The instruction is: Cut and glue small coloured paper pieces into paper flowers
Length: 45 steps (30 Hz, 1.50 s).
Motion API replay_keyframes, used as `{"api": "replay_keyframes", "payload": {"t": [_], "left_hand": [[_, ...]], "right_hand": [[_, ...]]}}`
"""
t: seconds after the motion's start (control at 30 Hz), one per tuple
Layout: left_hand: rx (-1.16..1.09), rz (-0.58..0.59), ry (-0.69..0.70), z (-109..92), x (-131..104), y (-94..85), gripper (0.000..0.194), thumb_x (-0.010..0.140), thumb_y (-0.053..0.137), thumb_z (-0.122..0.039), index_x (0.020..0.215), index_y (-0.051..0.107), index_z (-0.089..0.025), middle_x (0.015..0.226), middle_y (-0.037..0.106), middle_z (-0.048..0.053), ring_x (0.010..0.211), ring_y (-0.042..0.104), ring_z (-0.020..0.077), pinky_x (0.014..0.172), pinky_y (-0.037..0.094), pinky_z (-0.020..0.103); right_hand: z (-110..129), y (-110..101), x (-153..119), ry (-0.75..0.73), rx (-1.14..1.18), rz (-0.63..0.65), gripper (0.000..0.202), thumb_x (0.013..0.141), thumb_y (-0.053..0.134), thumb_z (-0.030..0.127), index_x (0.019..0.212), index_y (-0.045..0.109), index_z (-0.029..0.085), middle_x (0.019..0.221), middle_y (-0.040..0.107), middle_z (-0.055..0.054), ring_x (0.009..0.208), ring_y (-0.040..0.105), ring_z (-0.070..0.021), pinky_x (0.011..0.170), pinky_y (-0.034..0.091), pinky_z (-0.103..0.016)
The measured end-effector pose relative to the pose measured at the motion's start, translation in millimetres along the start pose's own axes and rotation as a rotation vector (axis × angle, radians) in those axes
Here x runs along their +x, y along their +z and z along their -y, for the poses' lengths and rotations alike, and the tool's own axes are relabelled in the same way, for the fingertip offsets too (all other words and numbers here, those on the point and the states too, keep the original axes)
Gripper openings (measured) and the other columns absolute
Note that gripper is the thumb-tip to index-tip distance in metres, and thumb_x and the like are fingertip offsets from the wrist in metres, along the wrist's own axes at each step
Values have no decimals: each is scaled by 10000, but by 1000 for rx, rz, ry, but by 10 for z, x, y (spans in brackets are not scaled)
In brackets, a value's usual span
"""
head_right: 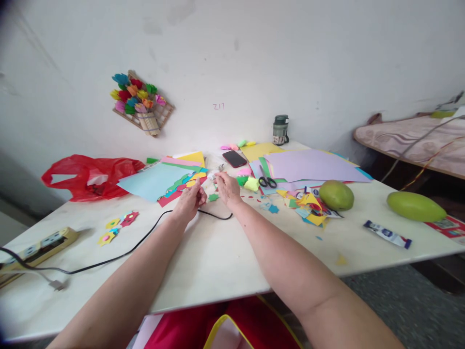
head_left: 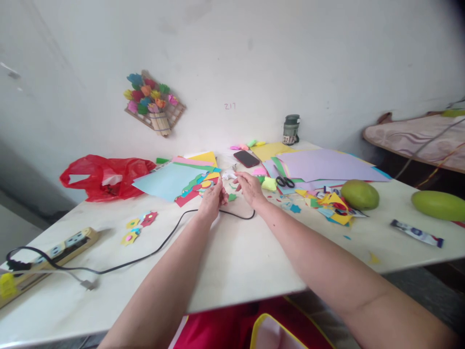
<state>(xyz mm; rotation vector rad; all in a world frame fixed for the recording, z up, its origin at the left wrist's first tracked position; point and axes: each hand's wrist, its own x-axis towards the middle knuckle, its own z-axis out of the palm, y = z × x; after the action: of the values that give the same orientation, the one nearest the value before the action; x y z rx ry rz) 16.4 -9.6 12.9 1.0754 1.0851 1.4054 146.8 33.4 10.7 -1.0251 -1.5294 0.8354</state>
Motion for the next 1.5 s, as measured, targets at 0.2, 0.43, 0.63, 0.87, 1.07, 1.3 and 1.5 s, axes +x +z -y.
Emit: {"api": "replay_keyframes", "payload": {"t": [0.2, 0.43, 0.63, 0.87, 1.07, 1.3, 1.5], "left_hand": [[-11, 57, 40, -3, -8, -14, 497, 668, 672, -609, 557, 457, -174, 428, 442, -50, 383, 357, 50, 426, 326, 203], [-39, 106, 50, 25, 2, -45, 388, 584, 794, -456, 711, 622, -132, 581, 575, -16, 445, 429, 40, 479, 384, 199], [-52, 68, 2, 3, -9, -27, 502, 591, 744, -585, 739, 633, -119, 506, 539, -28, 393, 377, 39, 437, 354, 204], [-56, 31, -35, -19, -30, -1, 486, 572, 749, -593, 626, 550, -153, 452, 471, -53, 376, 354, 40, 409, 313, 200], [-74, 64, 6, 19, -11, -48, 405, 545, 809, -460, 634, 561, -152, 531, 514, -44, 422, 400, 39, 439, 332, 198], [-65, 67, -10, 6, -14, -37, 418, 518, 816, -465, 644, 581, -143, 529, 519, -38, 412, 394, 38, 421, 308, 202], [-25, 39, -4, -36, -37, -7, 473, 619, 735, -529, 525, 436, -176, 457, 443, -51, 365, 343, 41, 394, 281, 211]], "right_hand": [[-1, 10, -3, 14, -23, 5, 251, 852, 440, 258, 965, 653, 188, 796, 681, -8, 523, 574, -98, 556, 460, -230], [-31, 1, 9, -31, -59, -4, 266, 845, 438, 253, 985, 652, 179, 807, 681, -19, 558, 593, -119, 622, 484, -270], [-59, 11, 17, -60, -51, -5, 262, 816, 492, 264, 998, 664, 188, 812, 689, -27, 604, 615, -145, 677, 511, -309], [-79, 33, 0, -137, -74, 48, 223, 806, 545, 292, 959, 689, 218, 842, 707, -24, 783, 653, -178, 738, 518, -318], [-66, 26, -5, -146, -85, 49, 215, 803, 550, 307, 934, 696, 219, 840, 708, -21, 782, 653, -176, 734, 518, -312], [-79, 24, 3, -147, -102, 49, 212, 799, 554, 303, 930, 698, 219, 830, 709, -20, 778, 655, -178, 732, 518, -311], [-98, 27, 8, -151, -104, 42, 203, 795, 558, 294, 922, 698, 219, 811, 707, -18, 777, 654, -178, 738, 518, -315]]}}
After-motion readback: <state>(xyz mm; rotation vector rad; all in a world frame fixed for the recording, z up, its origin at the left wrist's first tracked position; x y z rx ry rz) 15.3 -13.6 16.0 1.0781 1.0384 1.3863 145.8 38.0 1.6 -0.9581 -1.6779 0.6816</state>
